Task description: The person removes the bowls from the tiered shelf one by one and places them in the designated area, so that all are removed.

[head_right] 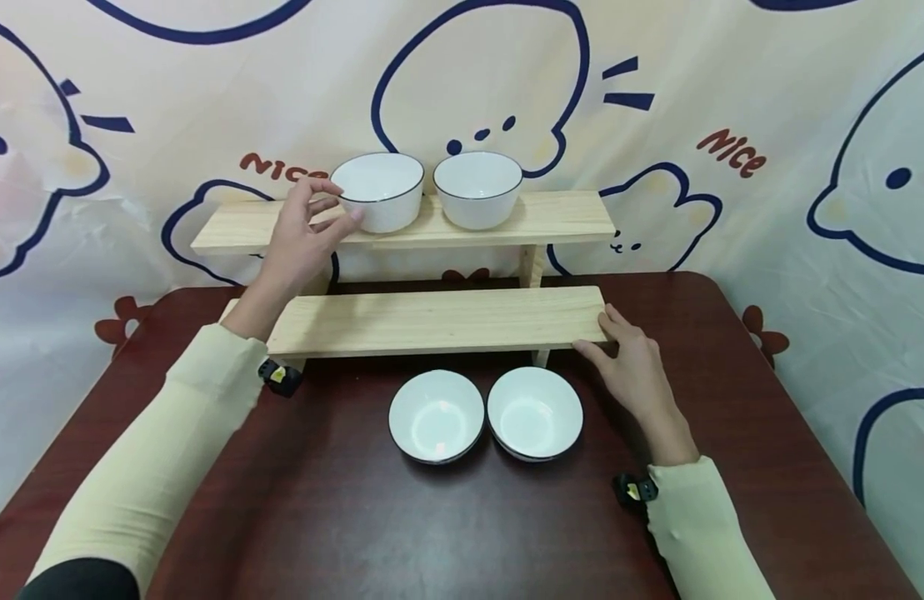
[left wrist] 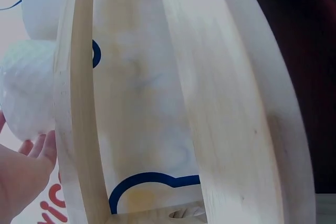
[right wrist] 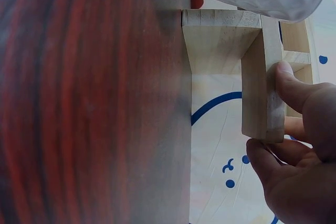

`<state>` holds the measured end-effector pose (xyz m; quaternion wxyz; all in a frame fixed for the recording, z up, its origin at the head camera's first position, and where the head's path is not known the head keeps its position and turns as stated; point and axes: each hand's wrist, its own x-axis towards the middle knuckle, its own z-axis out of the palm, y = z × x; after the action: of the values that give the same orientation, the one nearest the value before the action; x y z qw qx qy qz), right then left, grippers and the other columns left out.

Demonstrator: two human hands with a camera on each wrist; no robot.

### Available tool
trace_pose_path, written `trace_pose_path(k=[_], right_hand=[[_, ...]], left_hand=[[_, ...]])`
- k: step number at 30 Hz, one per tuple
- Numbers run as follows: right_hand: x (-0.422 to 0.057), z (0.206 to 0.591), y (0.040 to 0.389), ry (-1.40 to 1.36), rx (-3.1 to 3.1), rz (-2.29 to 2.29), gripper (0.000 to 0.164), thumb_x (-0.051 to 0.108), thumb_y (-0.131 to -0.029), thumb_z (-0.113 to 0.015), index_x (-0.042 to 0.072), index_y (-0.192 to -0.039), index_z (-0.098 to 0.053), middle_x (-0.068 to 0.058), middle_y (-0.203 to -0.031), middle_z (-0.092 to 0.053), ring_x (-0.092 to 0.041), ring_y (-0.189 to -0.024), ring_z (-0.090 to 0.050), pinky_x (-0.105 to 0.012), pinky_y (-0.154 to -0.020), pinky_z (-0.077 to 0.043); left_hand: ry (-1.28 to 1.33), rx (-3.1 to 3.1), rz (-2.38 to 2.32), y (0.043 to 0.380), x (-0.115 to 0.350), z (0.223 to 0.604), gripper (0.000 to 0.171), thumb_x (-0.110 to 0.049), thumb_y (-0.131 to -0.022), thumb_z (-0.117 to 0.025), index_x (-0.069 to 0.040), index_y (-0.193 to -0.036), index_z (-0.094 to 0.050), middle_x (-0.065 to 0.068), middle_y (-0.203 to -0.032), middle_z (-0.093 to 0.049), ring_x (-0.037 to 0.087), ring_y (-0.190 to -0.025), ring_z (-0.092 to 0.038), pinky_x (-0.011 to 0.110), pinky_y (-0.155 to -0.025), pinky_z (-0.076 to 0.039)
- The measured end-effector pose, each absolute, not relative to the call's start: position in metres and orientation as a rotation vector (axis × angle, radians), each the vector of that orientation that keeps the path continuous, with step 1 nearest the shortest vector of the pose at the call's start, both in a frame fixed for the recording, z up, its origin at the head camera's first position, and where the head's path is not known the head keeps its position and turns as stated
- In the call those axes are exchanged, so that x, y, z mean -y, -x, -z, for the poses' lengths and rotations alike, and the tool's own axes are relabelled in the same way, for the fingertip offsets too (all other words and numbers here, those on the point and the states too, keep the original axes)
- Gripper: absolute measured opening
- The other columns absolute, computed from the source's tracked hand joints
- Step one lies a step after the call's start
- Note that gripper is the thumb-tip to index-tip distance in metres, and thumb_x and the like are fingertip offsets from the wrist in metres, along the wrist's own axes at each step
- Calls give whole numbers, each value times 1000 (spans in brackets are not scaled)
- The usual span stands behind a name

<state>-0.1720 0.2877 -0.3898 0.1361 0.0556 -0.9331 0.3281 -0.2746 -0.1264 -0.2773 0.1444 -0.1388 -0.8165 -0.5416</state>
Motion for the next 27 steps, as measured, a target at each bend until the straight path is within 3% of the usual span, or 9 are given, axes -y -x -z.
trace_pose_path(k=[15, 21, 27], right_hand=[[-288, 391, 172, -151, 2709, -944, 67, 28, -96, -73, -11, -142, -46, -29, -153, -39, -51, -135, -42, -64, -101, -40], [-288, 391, 172, -151, 2706, -942, 67, 28, -95, -74, -11, -142, -46, -29, -152, -40, -50, -134, -42, -64, -101, -40], [-288, 391, 172, -155, 2706, -944, 68, 29, -95, -74, -11, -142, -46, -29, -152, -40, -51, -134, -42, -64, -101, -40]], left_hand=[[334, 2338, 1546, 284, 119, 274, 39, -29, -94, -73, -3, -117, -55, 11, -145, -39, 26, -137, -44, 40, -107, -43], [321, 2354, 1540, 288, 116, 273, 43, -32, -90, -78, -3, -112, -56, 8, -149, -40, 19, -138, -37, 36, -110, -40], [320, 2346, 1540, 292, 110, 273, 45, -30, -85, -83, -6, -105, -51, 6, -151, -43, 20, -139, -36, 43, -113, -38]])
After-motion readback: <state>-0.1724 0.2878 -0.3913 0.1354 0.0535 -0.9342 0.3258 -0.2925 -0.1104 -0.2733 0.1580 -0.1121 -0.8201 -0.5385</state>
